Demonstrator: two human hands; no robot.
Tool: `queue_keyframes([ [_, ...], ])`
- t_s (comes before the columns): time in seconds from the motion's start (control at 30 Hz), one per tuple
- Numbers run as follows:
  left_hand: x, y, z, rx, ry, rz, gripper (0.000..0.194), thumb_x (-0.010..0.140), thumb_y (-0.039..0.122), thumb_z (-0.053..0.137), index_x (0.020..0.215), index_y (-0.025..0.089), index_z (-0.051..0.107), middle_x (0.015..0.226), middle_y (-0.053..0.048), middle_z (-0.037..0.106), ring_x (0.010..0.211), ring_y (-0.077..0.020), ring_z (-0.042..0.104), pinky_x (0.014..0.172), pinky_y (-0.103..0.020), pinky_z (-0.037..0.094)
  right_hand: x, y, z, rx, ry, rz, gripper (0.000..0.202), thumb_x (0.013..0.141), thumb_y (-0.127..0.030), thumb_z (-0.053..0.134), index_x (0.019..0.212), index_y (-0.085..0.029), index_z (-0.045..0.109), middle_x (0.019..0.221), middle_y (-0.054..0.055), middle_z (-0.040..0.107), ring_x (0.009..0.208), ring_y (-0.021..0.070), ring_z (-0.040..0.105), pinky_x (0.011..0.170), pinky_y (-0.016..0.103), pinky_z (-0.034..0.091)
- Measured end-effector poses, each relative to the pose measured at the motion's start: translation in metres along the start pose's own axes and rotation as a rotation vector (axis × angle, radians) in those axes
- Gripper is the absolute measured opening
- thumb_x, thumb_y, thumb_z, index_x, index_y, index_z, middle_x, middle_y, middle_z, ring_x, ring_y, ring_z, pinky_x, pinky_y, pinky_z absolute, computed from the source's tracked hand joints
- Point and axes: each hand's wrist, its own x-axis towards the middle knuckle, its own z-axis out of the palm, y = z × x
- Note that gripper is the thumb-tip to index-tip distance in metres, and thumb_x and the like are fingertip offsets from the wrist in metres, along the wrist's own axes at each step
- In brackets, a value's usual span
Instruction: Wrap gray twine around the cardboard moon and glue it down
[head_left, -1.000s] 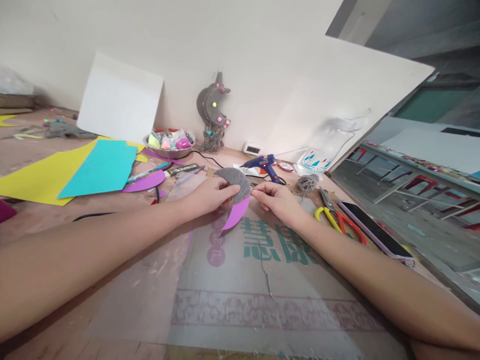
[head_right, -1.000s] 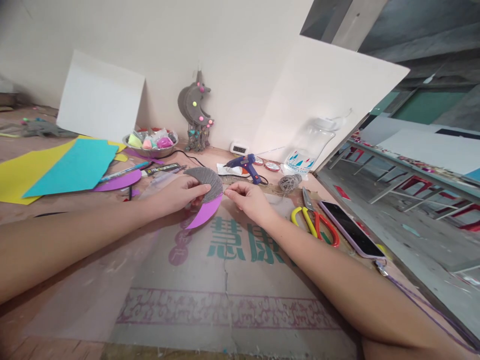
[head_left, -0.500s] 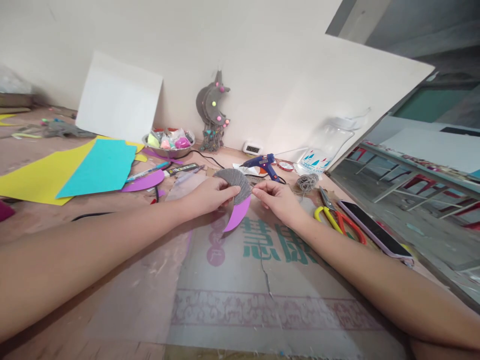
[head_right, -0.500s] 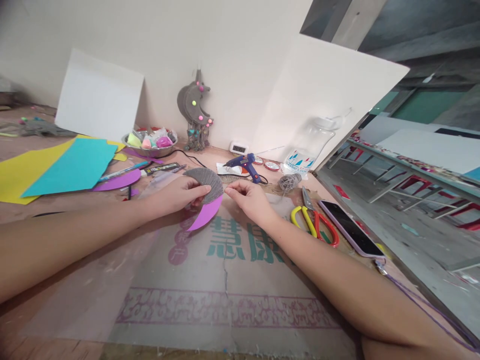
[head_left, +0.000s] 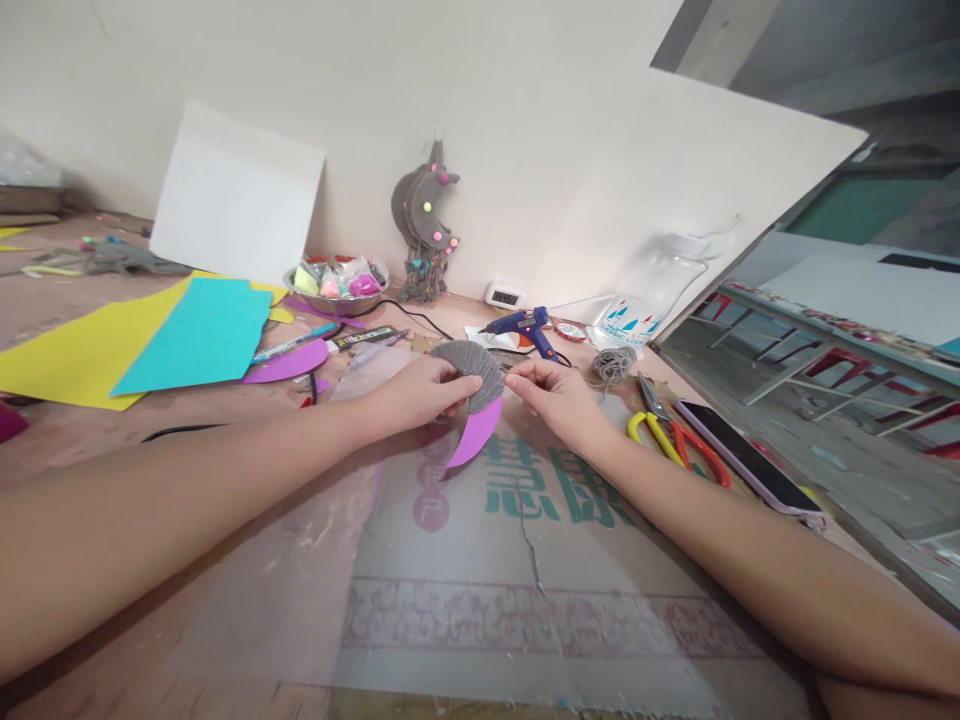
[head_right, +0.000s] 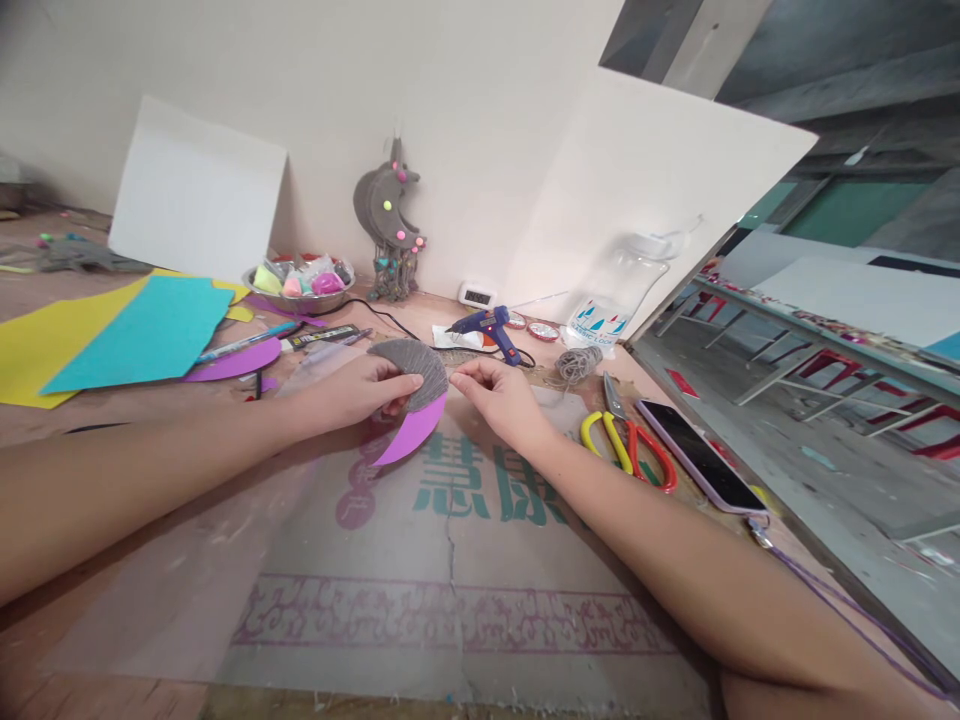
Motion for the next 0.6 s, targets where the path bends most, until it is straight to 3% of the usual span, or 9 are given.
queue_keyframes([
  [0.3, 0.0011, -0.0007, 0.0, 0.004, 0.021, 0.0, 0.032, 0.077, 0.042, 0.046, 0.057, 0.016, 0.047, 0.052, 0.002, 0.044, 0.044, -0.0076, 0.038, 0.043, -0.022, 0.03, 0.0015, 0.0043, 0.0005, -0.013, -0.018, 0.009, 0.025, 0.076, -0.04, 0.056, 0.078, -0.015, 0.059, 0.062, -0.002, 0.05, 0.047, 0.0071, 0.036, 0.045, 0.023, 0.029],
  [0.4, -0.0001, 0.0008, 0.0003, 0.011, 0.044, 0.004, 0.036, 0.078, 0.045, 0.046, 0.056, 0.016, 0.046, 0.051, 0.001, 0.046, 0.044, -0.0079, 0.04, 0.043, -0.022, 0.032, 0.0027, 0.0083, 0.0018, 0.005, -0.016, 0.007, 0.023, 0.077, -0.038, 0.055, 0.086, -0.017, 0.058, 0.066, -0.001, 0.052, 0.046, 0.007, 0.038, 0.043, 0.023, 0.03],
  [0.5, -0.0011, 0.0019, -0.0005, 0.037, 0.085, -0.003, 0.039, 0.078, 0.047, 0.045, 0.054, 0.016, 0.046, 0.05, 0.001, 0.047, 0.043, -0.0083, 0.042, 0.042, -0.021, 0.032, 0.0029, 0.0085, 0.0019, 0.047, 0.082, -0.005, 0.025, 0.079, -0.035, 0.053, 0.098, -0.02, 0.052, 0.064, -0.003, 0.049, 0.046, 0.0083, 0.041, 0.044, 0.023, 0.033],
  [0.6, -0.001, 0.0016, -0.0027, 0.07, 0.157, -0.002, 0.04, 0.079, 0.048, 0.044, 0.054, 0.016, 0.047, 0.05, 0.001, 0.049, 0.043, -0.0086, 0.044, 0.043, -0.022, 0.033, 0.0007, 0.0047, 0.0005, 0.055, 0.196, -0.046, 0.021, 0.081, -0.037, 0.051, 0.094, -0.021, 0.048, 0.058, -0.005, 0.044, 0.048, 0.0093, 0.042, 0.046, 0.023, 0.034],
])
